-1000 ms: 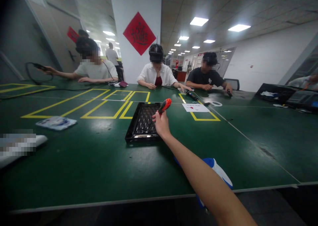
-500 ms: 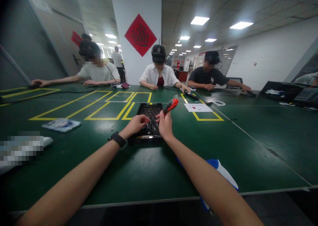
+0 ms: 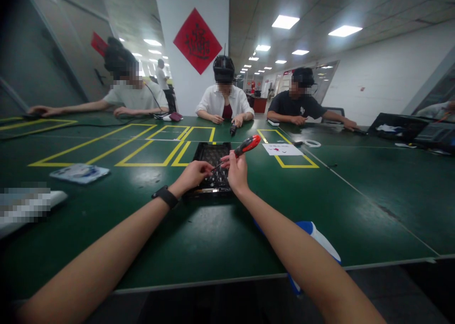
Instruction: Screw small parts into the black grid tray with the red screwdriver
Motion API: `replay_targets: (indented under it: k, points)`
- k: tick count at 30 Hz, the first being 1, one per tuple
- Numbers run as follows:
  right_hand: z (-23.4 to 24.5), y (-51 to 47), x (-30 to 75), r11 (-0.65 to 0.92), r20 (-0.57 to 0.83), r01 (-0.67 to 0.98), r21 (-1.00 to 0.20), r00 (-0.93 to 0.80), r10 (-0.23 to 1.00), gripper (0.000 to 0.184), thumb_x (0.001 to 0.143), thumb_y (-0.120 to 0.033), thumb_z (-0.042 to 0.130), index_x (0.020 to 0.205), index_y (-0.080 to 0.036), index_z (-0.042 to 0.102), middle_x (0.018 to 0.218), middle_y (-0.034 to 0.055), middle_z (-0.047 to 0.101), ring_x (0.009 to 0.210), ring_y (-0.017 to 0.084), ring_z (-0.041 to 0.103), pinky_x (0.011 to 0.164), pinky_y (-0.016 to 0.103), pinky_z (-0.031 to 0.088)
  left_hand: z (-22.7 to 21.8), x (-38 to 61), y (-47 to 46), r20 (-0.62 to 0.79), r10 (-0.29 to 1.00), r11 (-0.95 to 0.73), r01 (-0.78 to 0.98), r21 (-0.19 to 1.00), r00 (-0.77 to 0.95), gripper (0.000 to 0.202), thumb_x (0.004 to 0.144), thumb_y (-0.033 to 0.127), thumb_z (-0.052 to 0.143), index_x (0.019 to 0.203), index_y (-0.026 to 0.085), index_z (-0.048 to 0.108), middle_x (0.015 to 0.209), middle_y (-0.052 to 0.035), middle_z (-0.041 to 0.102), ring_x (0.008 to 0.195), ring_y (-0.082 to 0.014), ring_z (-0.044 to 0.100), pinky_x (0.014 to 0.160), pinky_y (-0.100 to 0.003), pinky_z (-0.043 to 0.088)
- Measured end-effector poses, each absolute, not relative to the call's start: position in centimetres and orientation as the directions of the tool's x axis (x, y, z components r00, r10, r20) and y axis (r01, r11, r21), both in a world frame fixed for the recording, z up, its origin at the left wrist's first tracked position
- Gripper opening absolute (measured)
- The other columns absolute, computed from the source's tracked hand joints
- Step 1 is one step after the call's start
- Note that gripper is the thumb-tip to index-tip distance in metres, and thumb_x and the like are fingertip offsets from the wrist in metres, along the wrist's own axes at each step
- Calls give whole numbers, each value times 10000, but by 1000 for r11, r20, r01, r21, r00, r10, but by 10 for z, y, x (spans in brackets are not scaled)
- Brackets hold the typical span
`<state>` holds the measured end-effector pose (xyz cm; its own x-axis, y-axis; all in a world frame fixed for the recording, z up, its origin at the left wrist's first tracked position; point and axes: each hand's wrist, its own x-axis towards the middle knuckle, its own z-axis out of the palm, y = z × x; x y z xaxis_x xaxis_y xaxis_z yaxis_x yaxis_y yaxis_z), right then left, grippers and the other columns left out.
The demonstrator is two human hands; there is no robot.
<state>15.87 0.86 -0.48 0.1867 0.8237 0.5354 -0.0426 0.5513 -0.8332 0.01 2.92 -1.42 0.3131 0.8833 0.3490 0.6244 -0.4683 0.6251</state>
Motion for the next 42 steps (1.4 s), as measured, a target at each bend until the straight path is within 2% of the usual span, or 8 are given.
replay_targets:
  k: [3,12,20,29,35,39,42]
  points:
    - [-4,8,159,561,543,-55,-826,190,818,294,867,-471,384,967,-199,439,754,4,627,565,104,584,590,245,480,-11,0,28,328,900,-435,612,661,287,197,699,185,600,863,126,694,728,-45,681,664,-143,592,609,-228,424]
    - [-3,6,158,576,558,-60,-815,183,809,276,874,-451,380,973,-199,434,736,-3,614,559,102,567,605,252,484,-11,0,32,307,921,-386,653,651,238,236,734,239,549,872,152,719,776,-52,700,696,-158,606,649,-236,440]
    - [-2,-1,157,613,614,51,-789,135,778,278,880,-442,372,1003,-202,441,797,8,621,602,101,565,654,258,469,-13,0,32,283,930,-366,652,664,234,241,733,262,536,844,157,722,756,-52,700,675,-157,599,610,-232,427]
    - [0,-12,156,682,687,189,-706,-47,725,248,893,-381,377,1060,-214,455,829,13,606,667,128,574,753,303,453,-12,-1,31,278,930,-364,691,624,239,241,720,239,502,793,155,716,739,-54,687,646,-154,583,576,-230,402]
    - [1,-18,156,716,686,206,-667,-206,698,281,875,-368,417,1098,-210,483,921,40,614,817,172,580,852,345,419,-10,-2,29,294,928,-366,719,591,230,261,747,268,465,703,148,692,647,-43,650,591,-146,550,558,-234,376]
    - [1,-18,155,714,691,175,-678,-180,700,267,889,-362,390,1097,-214,467,877,28,609,770,158,577,826,335,428,-8,-1,27,273,936,-350,673,651,223,259,755,244,446,783,149,686,683,-33,661,597,-135,550,560,-225,374]
    - [1,-15,155,701,698,127,-702,-77,712,256,897,-371,374,1082,-214,453,828,14,600,699,133,563,784,310,441,-5,0,25,307,925,-378,602,703,222,303,797,276,413,913,152,664,661,-19,643,596,-134,550,557,-226,370]
